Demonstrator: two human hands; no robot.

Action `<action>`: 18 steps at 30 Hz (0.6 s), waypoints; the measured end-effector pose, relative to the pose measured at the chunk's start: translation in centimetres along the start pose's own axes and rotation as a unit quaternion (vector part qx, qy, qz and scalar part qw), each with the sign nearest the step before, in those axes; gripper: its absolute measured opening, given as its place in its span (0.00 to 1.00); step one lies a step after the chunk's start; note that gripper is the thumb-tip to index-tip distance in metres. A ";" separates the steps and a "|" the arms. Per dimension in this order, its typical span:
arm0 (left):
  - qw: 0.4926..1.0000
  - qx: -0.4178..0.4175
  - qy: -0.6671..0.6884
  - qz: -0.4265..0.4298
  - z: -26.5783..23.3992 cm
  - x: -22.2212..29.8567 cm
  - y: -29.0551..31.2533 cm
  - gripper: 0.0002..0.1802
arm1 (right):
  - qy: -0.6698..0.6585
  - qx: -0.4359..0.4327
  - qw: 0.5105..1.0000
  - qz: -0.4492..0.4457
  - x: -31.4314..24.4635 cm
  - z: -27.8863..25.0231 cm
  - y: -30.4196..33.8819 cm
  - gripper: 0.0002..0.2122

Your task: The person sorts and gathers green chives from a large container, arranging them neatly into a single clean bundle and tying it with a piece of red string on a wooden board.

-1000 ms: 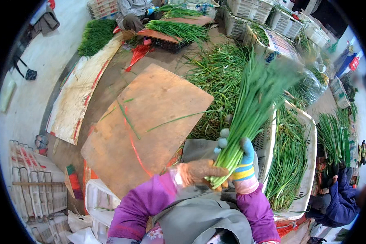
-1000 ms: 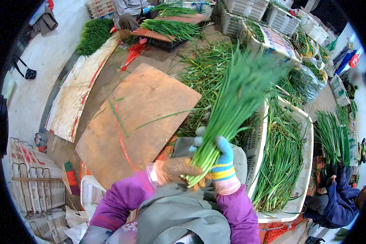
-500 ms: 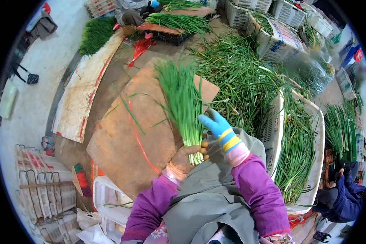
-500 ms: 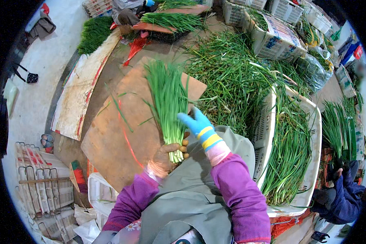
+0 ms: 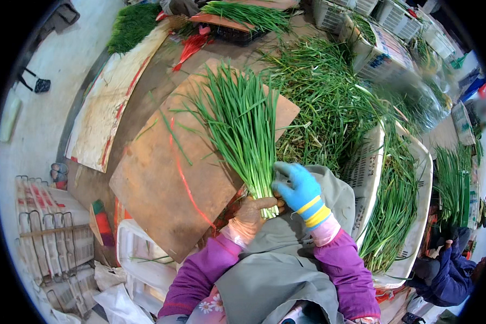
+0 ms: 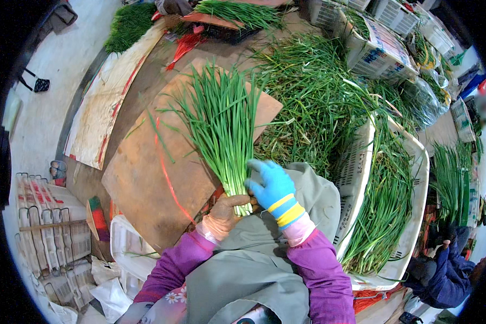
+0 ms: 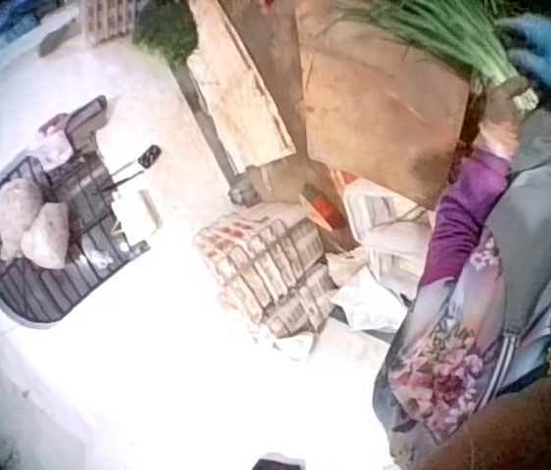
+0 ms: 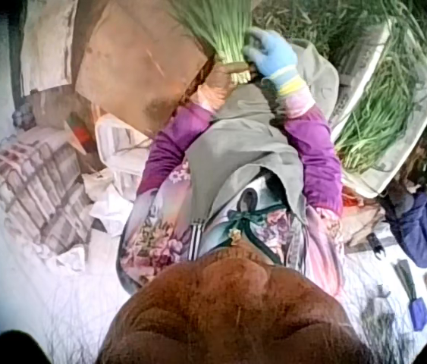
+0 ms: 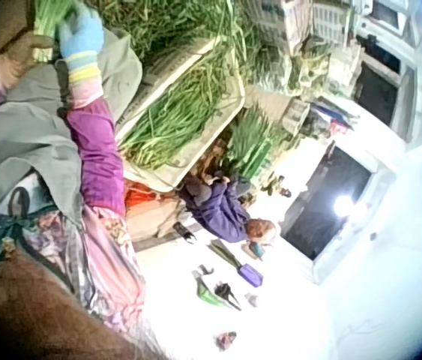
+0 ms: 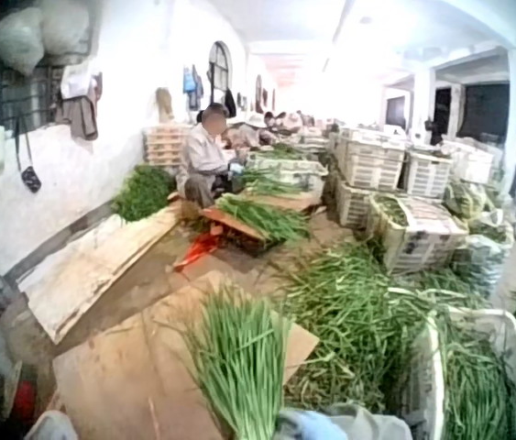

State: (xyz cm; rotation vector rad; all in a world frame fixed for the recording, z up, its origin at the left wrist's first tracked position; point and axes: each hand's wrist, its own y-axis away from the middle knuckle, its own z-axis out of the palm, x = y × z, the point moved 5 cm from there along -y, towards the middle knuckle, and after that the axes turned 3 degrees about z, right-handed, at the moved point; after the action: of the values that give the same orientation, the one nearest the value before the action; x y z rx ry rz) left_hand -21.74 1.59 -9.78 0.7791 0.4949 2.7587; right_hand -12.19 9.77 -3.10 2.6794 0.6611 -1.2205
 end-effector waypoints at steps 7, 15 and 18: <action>0.989 -0.004 0.056 0.134 -1.2 -2.1 -0.9 0.18 | 0.217 -0.106 0.968 -0.063 -4.3 2.9 -0.7 0.15; 0.940 -0.025 -0.228 0.254 -5.1 -4.2 -0.6 0.16 | 0.063 -0.164 0.948 -0.265 -5.7 3.0 1.0 0.10; 0.987 -0.053 -0.049 0.143 -4.0 -3.2 -0.6 0.18 | -0.084 -0.118 0.963 -0.229 -4.8 1.1 0.8 0.09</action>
State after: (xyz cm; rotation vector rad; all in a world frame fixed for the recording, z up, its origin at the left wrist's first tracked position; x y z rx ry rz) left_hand -21.14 0.15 -14.74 1.0237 0.2288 2.9560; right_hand -15.39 7.15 -0.33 2.2648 1.3551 -1.3432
